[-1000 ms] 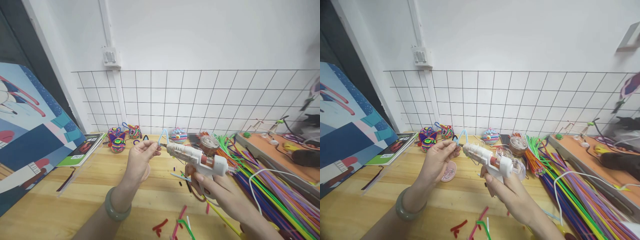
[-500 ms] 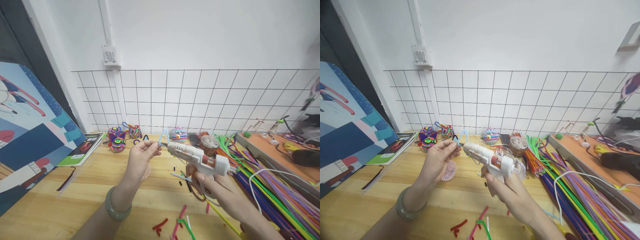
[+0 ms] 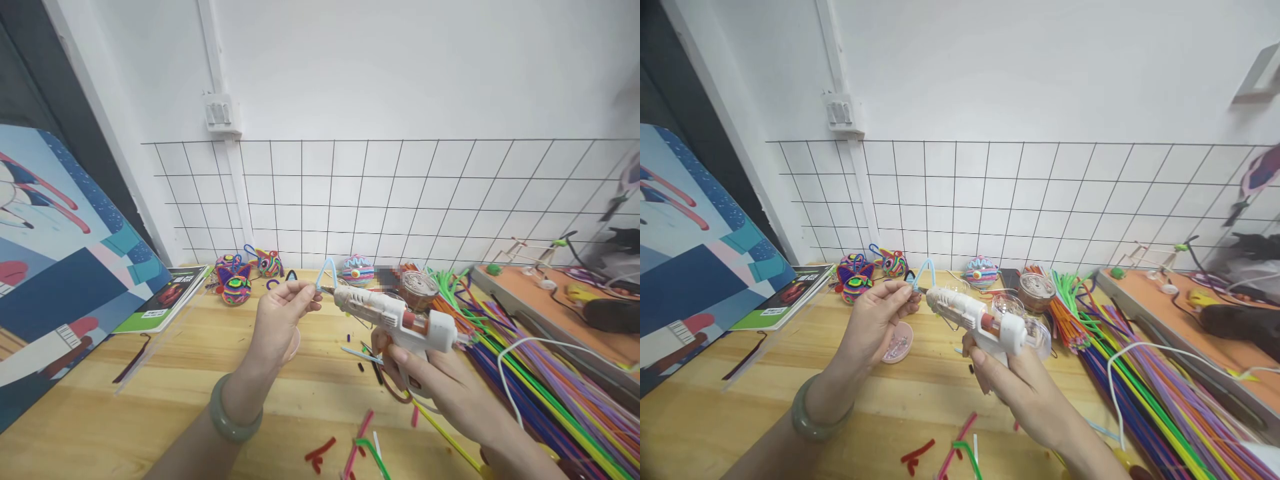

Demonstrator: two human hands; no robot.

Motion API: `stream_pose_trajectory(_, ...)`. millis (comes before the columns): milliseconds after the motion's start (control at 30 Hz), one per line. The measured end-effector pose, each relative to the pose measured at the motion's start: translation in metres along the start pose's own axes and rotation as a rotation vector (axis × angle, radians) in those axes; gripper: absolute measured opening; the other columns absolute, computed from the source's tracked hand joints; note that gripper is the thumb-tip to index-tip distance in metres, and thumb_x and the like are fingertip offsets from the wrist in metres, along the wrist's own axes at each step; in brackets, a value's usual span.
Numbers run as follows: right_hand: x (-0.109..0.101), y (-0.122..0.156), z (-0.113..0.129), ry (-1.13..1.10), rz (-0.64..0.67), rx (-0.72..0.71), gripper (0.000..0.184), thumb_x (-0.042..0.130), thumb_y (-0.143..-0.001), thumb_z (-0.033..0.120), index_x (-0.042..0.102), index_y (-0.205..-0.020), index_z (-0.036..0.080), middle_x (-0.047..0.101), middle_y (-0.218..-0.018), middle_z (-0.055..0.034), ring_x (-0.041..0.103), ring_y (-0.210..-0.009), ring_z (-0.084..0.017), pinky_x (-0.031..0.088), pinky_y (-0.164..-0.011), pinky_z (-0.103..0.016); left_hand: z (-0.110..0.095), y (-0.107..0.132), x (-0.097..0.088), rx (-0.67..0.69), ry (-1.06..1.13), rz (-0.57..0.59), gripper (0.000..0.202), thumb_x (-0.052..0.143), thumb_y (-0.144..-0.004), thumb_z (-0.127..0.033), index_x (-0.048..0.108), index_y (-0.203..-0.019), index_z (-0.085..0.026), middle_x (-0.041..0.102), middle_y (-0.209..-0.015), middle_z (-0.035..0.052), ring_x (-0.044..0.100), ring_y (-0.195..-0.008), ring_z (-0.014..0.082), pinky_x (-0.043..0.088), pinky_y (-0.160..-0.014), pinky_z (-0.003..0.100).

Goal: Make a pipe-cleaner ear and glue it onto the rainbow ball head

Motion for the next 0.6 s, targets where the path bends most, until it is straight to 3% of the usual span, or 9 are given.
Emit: stream_pose_trajectory(600, -0.0013, -0.0009, 0.0055, -0.006, -0.019, -0.019, 0.024, 0.038, -0.093, 0.038, 0.046, -0.082, 0.019, 0.045, -0.063, 0.0021, 0.041, -0.056, -0.012, 0.034, -0.053, -0.025, -0.0013, 0.0012, -0.0002, -0.005, -0.007, -0.007, 0.019, 0.076, -0.058, -0.023, 0.066, -0.068, -0.011, 0.067, -0.06, 0.0032, 0.061, -0.058, 0.0113, 0.049, -0.06, 0.023)
Point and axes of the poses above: each hand's wrist, its own y-axis away from the middle knuckle, its own x-axis out of the palm, z = x × y, the point moved 10 cm from there along -y, towards the middle knuckle
